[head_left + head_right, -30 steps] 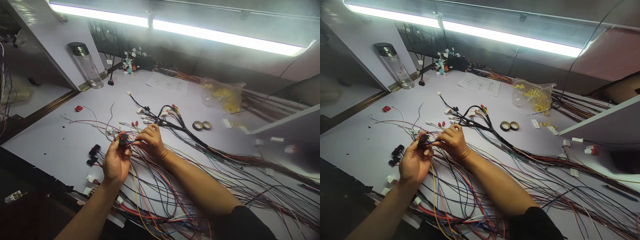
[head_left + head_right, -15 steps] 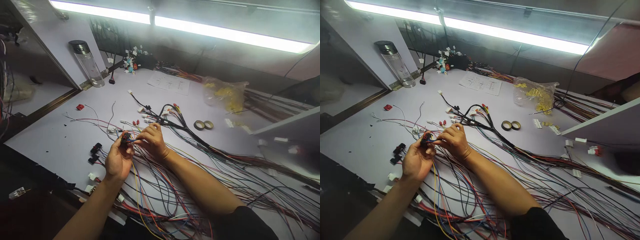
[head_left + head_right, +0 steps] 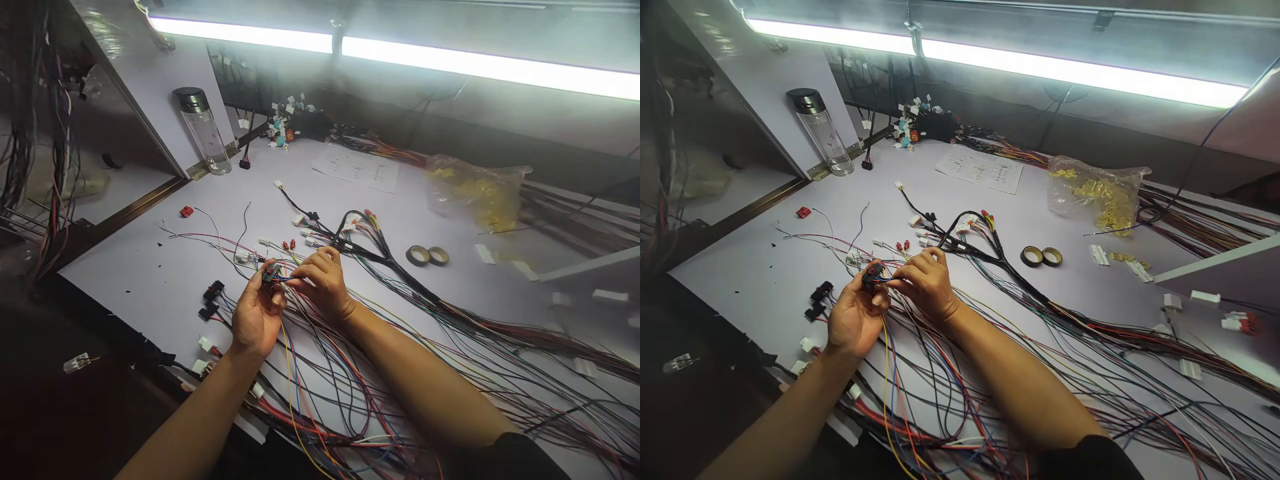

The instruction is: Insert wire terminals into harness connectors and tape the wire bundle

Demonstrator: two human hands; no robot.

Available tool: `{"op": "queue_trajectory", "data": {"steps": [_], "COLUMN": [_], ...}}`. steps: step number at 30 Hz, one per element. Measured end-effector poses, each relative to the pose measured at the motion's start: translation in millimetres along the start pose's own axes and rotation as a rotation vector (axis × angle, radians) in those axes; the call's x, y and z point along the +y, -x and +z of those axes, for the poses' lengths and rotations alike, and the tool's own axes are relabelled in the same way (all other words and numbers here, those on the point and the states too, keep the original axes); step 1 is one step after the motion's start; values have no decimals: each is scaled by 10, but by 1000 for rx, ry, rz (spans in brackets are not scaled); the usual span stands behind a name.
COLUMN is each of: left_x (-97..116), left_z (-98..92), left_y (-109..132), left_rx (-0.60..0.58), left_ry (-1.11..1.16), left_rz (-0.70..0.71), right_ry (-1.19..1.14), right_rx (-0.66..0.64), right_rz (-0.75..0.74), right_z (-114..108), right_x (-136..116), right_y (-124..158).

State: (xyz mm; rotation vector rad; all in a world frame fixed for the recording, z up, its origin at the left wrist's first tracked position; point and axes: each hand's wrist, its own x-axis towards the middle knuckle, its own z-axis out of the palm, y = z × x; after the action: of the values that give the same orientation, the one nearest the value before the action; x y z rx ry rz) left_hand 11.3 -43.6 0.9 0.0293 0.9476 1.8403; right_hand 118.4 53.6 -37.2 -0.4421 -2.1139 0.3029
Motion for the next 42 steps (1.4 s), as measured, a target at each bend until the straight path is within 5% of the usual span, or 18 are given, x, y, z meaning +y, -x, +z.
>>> {"op": "queue_trajectory", "data": {"steps": [6,37,42], "left_x": [-1,11,8], "left_z": [2,15,1], "left_y": [-15,-30,-29], "left_rx": [2,-4,-2], "left_ry": [11,-20,-27], "left_rz": [-5,33,34], "right_ry": [-9,78,35], "right_rx": [53,-88,-17], "right_rz": [-20,-1,-17], "right_z": [3,-5,-5], "right_x": [9,-2,-2], "right_y": [-8,-12,-19]}}
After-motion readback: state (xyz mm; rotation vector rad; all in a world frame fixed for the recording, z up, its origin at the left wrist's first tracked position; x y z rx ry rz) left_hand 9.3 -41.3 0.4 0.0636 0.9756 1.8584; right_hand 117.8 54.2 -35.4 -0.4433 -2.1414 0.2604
